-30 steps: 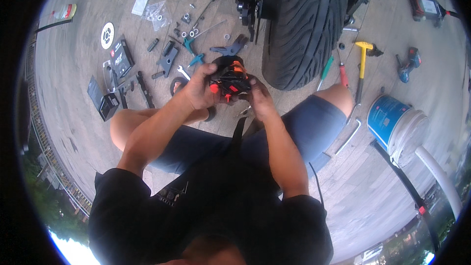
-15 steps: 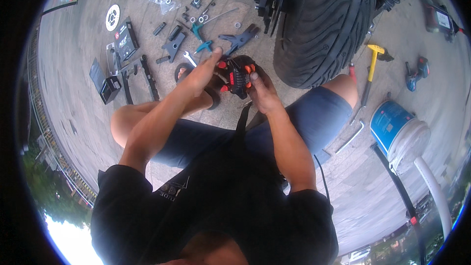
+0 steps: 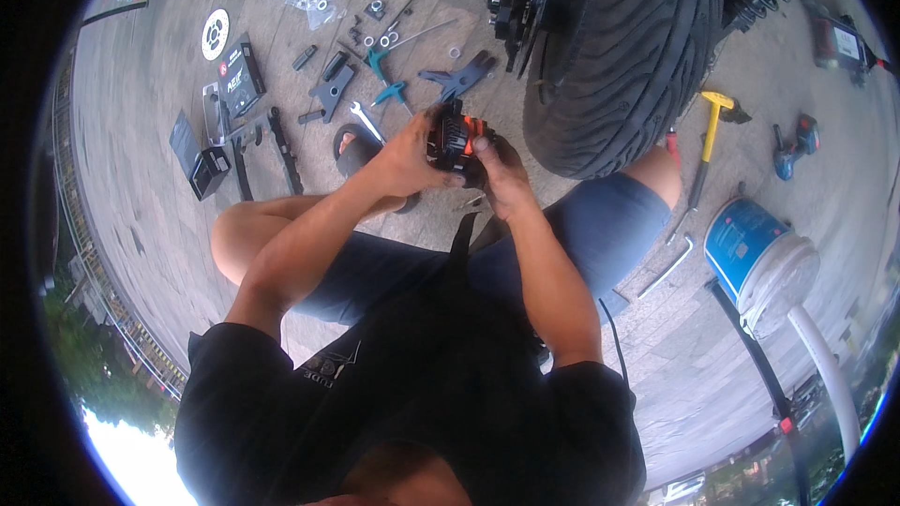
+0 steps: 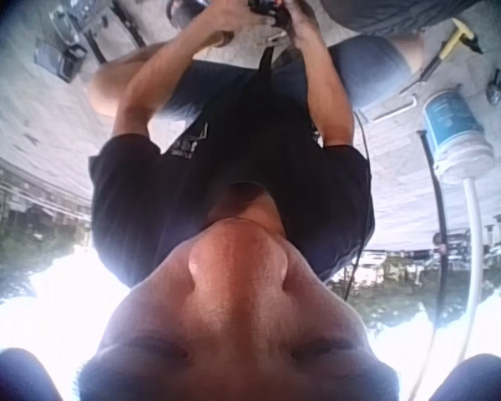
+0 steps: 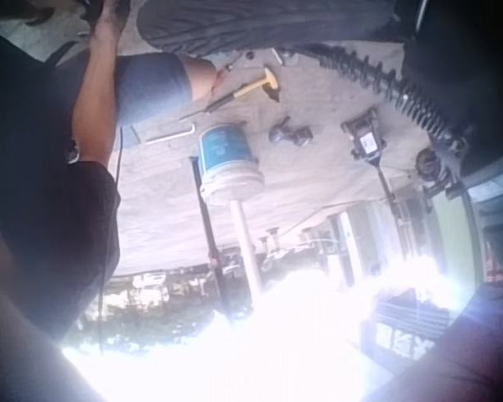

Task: The person installs a brake caliper onto a motorcycle wheel assembly. They position the caliper over the brake disc, align it with the mounting points, and secure it using bolts. The person uses a wrench to tighten the bolts and checks the fit of the caliper.

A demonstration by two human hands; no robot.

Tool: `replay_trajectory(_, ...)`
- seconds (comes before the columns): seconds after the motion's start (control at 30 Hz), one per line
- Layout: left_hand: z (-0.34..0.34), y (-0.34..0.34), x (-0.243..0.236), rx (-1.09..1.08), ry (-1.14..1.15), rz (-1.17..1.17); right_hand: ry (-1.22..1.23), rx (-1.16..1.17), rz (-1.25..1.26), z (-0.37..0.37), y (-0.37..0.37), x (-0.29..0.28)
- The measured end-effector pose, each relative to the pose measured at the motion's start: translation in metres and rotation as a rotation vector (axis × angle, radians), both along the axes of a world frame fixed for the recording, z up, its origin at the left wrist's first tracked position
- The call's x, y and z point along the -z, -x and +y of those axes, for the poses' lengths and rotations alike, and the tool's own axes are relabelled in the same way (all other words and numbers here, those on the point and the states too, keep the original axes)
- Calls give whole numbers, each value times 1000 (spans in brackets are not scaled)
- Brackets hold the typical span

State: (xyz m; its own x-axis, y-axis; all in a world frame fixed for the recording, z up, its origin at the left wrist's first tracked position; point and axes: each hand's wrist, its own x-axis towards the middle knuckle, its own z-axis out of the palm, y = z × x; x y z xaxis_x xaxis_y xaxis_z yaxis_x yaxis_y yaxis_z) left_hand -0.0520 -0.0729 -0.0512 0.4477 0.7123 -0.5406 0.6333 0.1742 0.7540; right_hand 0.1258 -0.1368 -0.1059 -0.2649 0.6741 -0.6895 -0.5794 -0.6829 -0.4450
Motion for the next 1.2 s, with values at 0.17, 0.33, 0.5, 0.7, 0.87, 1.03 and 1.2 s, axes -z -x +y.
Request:
replay_trajectory(0.17,15,0,1,107,-45,18,-2,46,-61,-2,-5,1)
replay_trajectory(0.33,22,-7,5,-6,51,-177,-103,120,-21,-9,-11,-1)
replay_trajectory(0.5,32,-12,13,-396,377,-577,-212,44,127,-17,-14,3)
replay_trajectory(0.7,36,-25,11,-514,517,-697,-126,8,5,-23,-11,5)
replay_trajectory(0.87,32,-36,6,-545,534,-713,-32,-114,-254,-21,-11,4)
replay_trajectory(1.03,36,-42,3,-552,611,-732,-85,-146,-297,-23,-11,6)
replay_trajectory(1.2,39,-47,-1,-573,656,-680,-144,-223,-321,-23,-10,5)
